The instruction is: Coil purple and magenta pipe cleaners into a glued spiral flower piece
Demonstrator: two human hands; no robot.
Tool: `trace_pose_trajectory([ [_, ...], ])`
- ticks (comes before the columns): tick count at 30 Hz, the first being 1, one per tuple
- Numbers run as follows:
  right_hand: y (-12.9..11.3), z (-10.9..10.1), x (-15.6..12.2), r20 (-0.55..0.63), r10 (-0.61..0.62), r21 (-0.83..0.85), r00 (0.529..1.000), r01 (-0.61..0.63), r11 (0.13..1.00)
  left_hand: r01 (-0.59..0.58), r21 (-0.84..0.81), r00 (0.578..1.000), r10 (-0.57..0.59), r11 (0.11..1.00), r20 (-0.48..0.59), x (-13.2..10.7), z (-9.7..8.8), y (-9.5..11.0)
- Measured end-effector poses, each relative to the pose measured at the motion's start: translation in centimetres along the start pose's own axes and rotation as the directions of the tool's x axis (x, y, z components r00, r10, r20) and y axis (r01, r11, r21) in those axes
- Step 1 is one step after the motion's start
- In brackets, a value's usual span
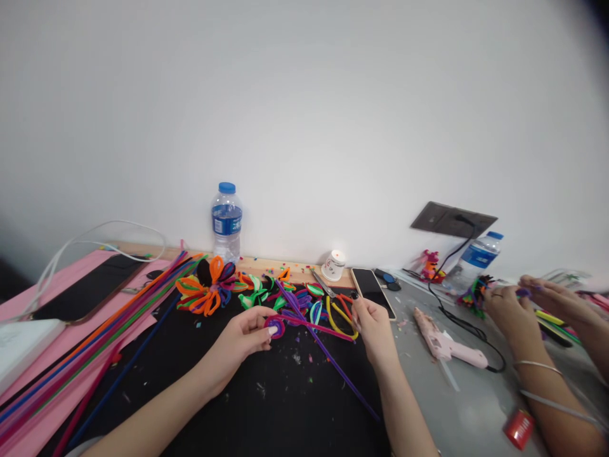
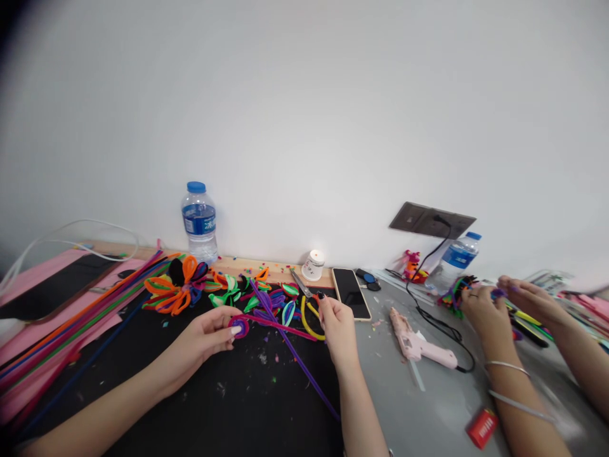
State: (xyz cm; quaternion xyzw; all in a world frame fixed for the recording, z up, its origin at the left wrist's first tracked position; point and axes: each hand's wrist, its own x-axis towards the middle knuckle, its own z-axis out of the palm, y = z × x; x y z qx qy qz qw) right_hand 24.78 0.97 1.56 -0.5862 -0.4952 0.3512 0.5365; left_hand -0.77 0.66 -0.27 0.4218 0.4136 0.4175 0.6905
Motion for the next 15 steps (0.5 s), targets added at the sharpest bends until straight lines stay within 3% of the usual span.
trace_pose_trajectory([
  [9,-1.3,0.2,-0.2,0.052,0.052,0.068,0.997,-0.056,0.996,-0.005,-0.003,1.000,0.005,1.000,0.012,0.2,-0.1,-0.3],
  [15,-0.2,-0.1,0.1,0.026,-0.018,-0.182,0.999,0.023,0.983,-0.008,-0.001,1.000,0.008,1.000,0.015,0.0,-0.1,-0.2],
])
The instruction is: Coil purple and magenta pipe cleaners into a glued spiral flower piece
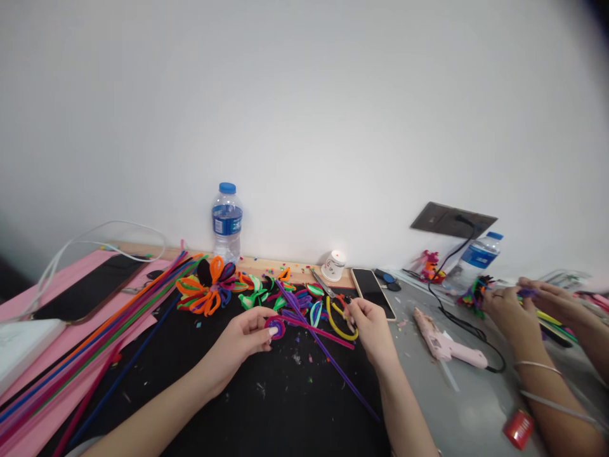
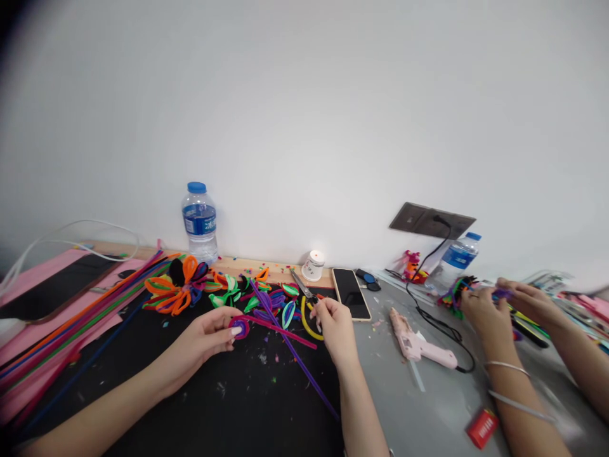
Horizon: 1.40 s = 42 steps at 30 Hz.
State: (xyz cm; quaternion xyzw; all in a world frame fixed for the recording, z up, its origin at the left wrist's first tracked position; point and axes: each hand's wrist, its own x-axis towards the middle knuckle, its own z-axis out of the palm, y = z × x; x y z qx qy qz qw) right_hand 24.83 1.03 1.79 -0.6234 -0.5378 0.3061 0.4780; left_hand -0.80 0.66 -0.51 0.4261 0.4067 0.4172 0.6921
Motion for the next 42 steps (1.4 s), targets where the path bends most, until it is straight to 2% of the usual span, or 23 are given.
trace_pose_trajectory([
  [7,0.6,-0.3,0.3,0.021,-0.018,-0.062,1.000,0.019,0.998,0.010,0.003,1.000,-0.010,1.000,0.004,0.0,0.2,0.3],
  [12,0.3,-0.6,0.5,0.054,-0.071,0.051,0.996,0.068,0.996,0.009,0.004,1.000,-0.009,1.000,0.008,-0.1,0.2,0.2],
  [19,-0.8,-0.8,0.1,-0.066,0.125,0.167,0.990,-0.112,0.980,0.008,0.001,1.000,-0.008,1.000,0.016,-0.1,0.1,0.2],
  [24,-1.1,-0.6,-0.1,-0.136,0.055,0.028,0.989,-0.052,0.998,0.011,-0.005,1.000,-0.011,1.000,0.023,0.0,0.0,-0.1],
  [27,-1.0,-0.6,-0.1,-0.088,0.056,0.058,0.995,-0.051,0.997,0.011,-0.002,1.000,-0.011,1.000,0.023,0.1,-0.1,-0.2],
  [31,-1.2,-0.7,-0.1,0.089,0.071,0.239,0.993,-0.091,0.967,0.009,0.004,1.000,-0.010,1.000,0.026,0.0,-0.1,-0.1],
  [36,-1.4,-0.7,-0.2,0.021,0.126,0.222,0.992,-0.127,0.967,0.017,0.013,1.000,-0.017,1.000,0.016,-0.1,0.1,0.1],
  [42,-1.0,-0.2,-0.2,-0.003,0.112,0.187,0.994,-0.109,0.976,0.024,0.005,0.999,-0.024,1.000,0.025,0.0,0.1,0.1],
])
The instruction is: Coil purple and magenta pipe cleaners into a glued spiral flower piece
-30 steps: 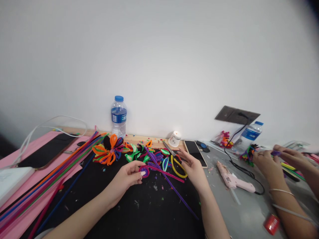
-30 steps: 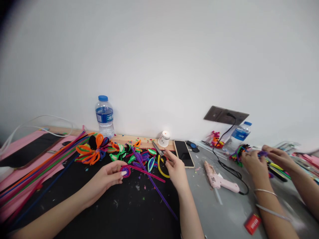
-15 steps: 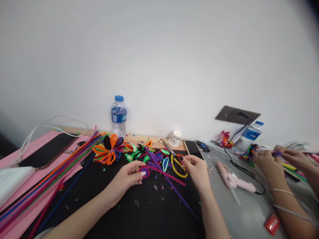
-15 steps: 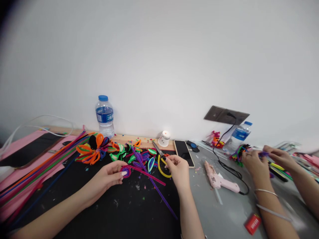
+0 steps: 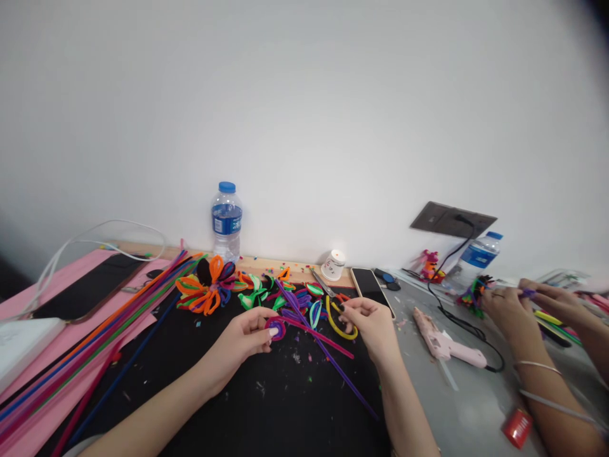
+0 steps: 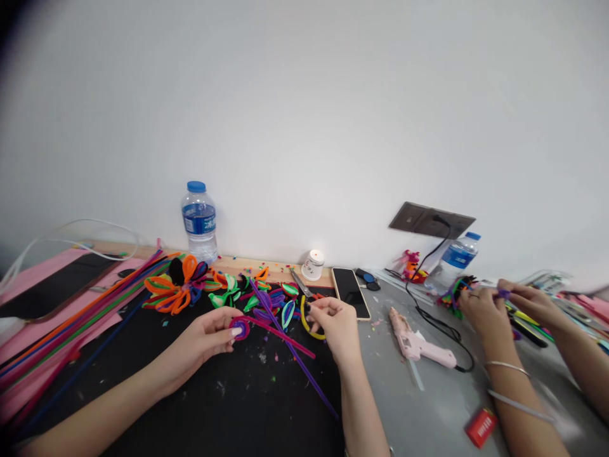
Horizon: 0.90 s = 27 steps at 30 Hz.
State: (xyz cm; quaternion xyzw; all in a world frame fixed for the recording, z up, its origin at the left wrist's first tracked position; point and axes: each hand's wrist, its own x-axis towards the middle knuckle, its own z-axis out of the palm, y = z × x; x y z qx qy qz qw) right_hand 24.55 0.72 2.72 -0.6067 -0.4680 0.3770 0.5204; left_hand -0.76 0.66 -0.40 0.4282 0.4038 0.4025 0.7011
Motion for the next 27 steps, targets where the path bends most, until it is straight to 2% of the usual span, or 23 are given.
trace_pose_trajectory([
  [3,0.1,0.2,0.0,0.026,-0.028,0.010,0.999,0.028,1.000,-0.003,-0.003,1.000,0.003,1.000,0.001,0.0,0.0,0.0],
  [7,-0.1,0.2,0.0,0.115,-0.071,-0.030,0.991,0.075,0.997,-0.009,0.004,1.000,0.009,1.000,-0.012,-0.1,0.0,-0.1],
  [12,-0.2,0.3,-0.3,0.241,-0.222,-0.176,0.945,0.267,0.947,0.014,0.020,1.000,-0.014,1.000,0.008,0.0,0.0,-0.1],
  [14,-0.4,0.6,-0.8,0.368,-0.182,-0.186,0.912,0.264,0.946,0.048,0.044,0.998,-0.050,0.998,0.048,-0.1,0.1,-0.1],
  [16,-0.7,1.1,-1.4,0.503,-0.119,-0.204,0.856,0.252,0.946,0.084,0.065,0.991,-0.090,0.994,0.103,-0.2,0.2,0.0],
  [18,-1.0,1.6,-2.0,0.589,-0.106,-0.234,0.801,0.295,0.926,0.120,0.078,0.981,-0.131,0.990,0.143,-0.4,0.3,0.2],
  [22,-1.7,2.5,-2.8,0.688,-0.029,-0.282,0.725,0.304,0.910,0.174,0.089,0.966,-0.188,0.981,0.179,-0.7,0.5,0.5],
  [27,-2.0,3.0,-3.3,0.765,0.032,-0.271,0.643,0.276,0.922,0.177,0.089,0.951,-0.193,0.980,0.241,-0.8,0.4,0.5],
])
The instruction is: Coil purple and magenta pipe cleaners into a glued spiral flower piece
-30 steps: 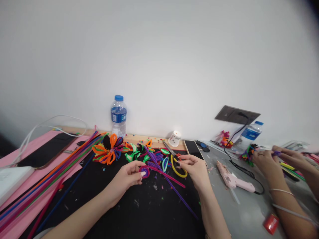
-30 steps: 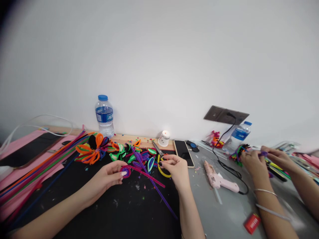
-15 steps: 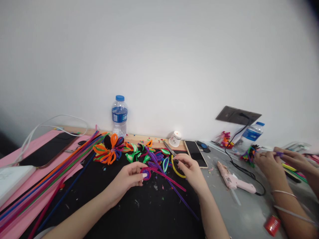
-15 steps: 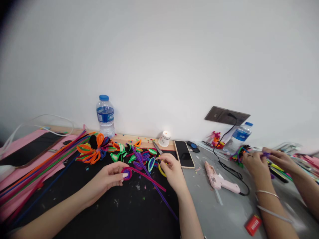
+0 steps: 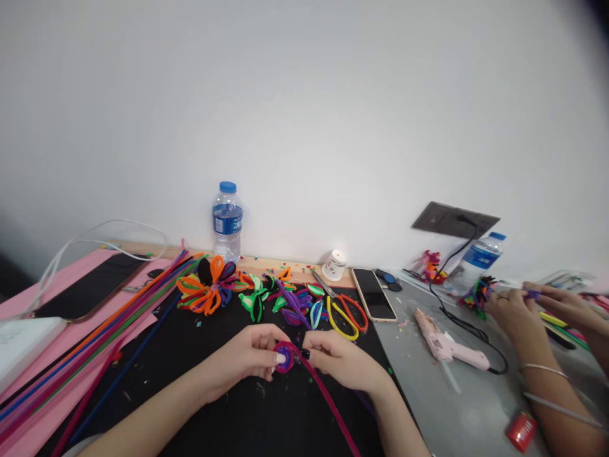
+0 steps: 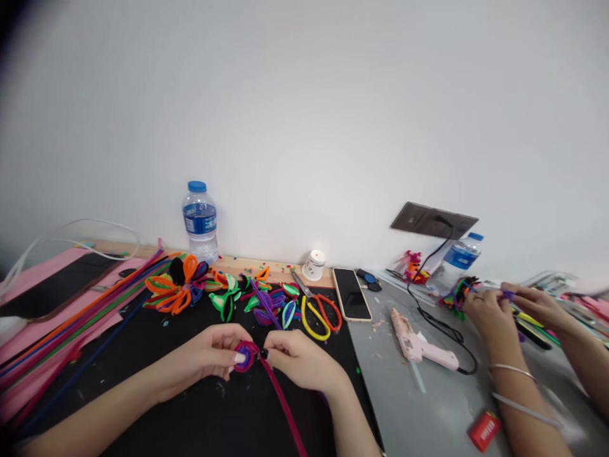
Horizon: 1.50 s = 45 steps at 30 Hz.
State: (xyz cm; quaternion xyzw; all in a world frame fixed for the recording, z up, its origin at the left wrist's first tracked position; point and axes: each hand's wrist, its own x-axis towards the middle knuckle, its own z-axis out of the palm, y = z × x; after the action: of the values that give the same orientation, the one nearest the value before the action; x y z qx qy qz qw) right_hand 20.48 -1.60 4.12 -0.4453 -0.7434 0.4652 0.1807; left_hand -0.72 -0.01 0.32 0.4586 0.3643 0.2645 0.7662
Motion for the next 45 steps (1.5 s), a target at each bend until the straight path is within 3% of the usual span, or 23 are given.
trace_pose_trajectory([
  [10,0.2,0.5,0.2,0.026,-0.017,-0.024,1.000,0.017,1.000,0.000,-0.046,1.000,-0.001,0.999,-0.018,0.0,0.0,0.1],
  [16,0.0,0.8,0.4,-0.020,0.002,-0.012,1.000,-0.002,1.000,-0.015,-0.073,1.000,0.013,0.997,-0.022,0.1,-0.2,0.0],
  [26,0.3,1.6,0.7,-0.066,0.051,0.363,0.996,-0.024,0.931,-0.078,-0.113,0.997,0.075,0.991,-0.033,0.2,-0.3,-0.3],
  [34,1.0,2.1,1.2,-0.081,0.092,0.610,0.992,-0.024,0.792,-0.183,0.062,0.980,0.187,0.981,-0.067,0.6,-0.4,-0.8],
  [40,1.2,2.5,1.4,-0.079,0.121,0.686,0.989,-0.035,0.727,-0.251,0.099,0.962,0.260,0.963,-0.084,0.6,-0.3,-0.7],
  [45,0.8,2.6,1.5,-0.074,0.136,0.703,0.988,-0.045,0.709,-0.244,0.054,0.965,0.248,0.968,-0.089,0.6,-0.3,-0.9],
])
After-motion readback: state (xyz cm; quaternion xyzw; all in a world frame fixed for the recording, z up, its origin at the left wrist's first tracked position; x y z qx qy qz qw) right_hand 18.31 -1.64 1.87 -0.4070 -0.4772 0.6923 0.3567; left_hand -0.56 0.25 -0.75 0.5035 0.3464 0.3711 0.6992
